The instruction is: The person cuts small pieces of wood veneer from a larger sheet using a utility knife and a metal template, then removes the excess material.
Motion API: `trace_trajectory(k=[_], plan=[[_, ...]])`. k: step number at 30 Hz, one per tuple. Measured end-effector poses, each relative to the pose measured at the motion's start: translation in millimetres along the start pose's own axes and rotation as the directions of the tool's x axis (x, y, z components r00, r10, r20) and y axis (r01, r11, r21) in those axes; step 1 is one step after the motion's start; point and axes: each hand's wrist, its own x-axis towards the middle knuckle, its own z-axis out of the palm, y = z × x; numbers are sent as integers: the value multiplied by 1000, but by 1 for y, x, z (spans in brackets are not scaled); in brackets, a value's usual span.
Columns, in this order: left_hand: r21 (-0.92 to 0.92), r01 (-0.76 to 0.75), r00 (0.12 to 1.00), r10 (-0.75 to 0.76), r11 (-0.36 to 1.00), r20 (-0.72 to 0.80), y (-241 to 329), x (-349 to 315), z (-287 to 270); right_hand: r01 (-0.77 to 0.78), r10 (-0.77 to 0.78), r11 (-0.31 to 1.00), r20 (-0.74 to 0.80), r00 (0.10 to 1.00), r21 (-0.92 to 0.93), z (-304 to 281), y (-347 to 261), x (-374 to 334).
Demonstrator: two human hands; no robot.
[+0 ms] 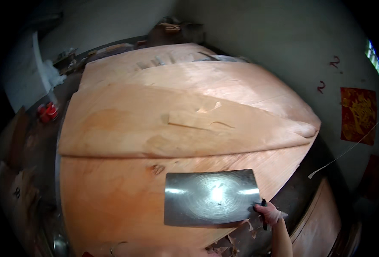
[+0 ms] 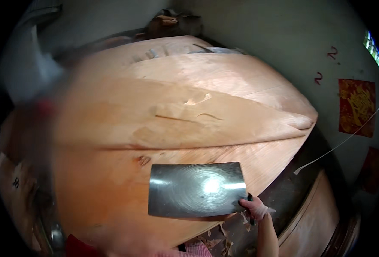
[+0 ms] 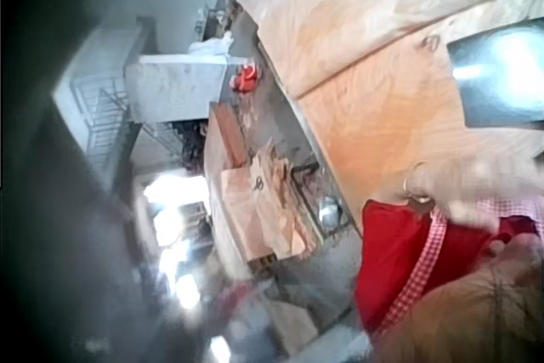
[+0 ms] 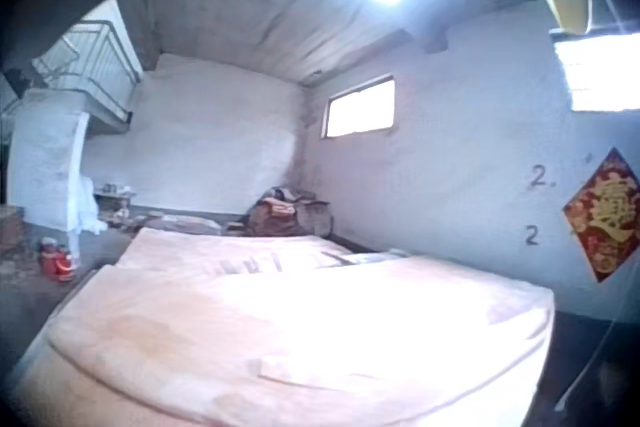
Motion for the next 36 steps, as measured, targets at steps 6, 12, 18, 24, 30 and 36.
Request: trace_trajectory(k=[6, 12, 18, 24, 30, 36], plan=[[604, 483, 829, -110, 634, -548, -109, -59, 86, 365, -201, 669, -315, 928, 648, -43, 105, -55], [668, 744, 630, -344, 9, -696, -182, -118, 153, 673, -765, 615, -518, 383, -411, -153, 205, -113], [736, 670, 739, -183, 93, -649, -210, -152, 165, 485, -427, 866, -684, 592, -121, -200, 257, -150], [579, 781, 612, -99, 235, -785, -202, -128, 168, 478, -384, 873, -749, 541, -103, -224, 309, -165], [592, 800, 599, -163, 93, -784, -211, -70, 168, 533, -466, 827, -746, 475, -177, -261, 385, -154], [683, 730, 662, -231, -13, -713, -224, -52, 166, 642, -470, 765, -717, 515, -41, -240, 327, -162]])
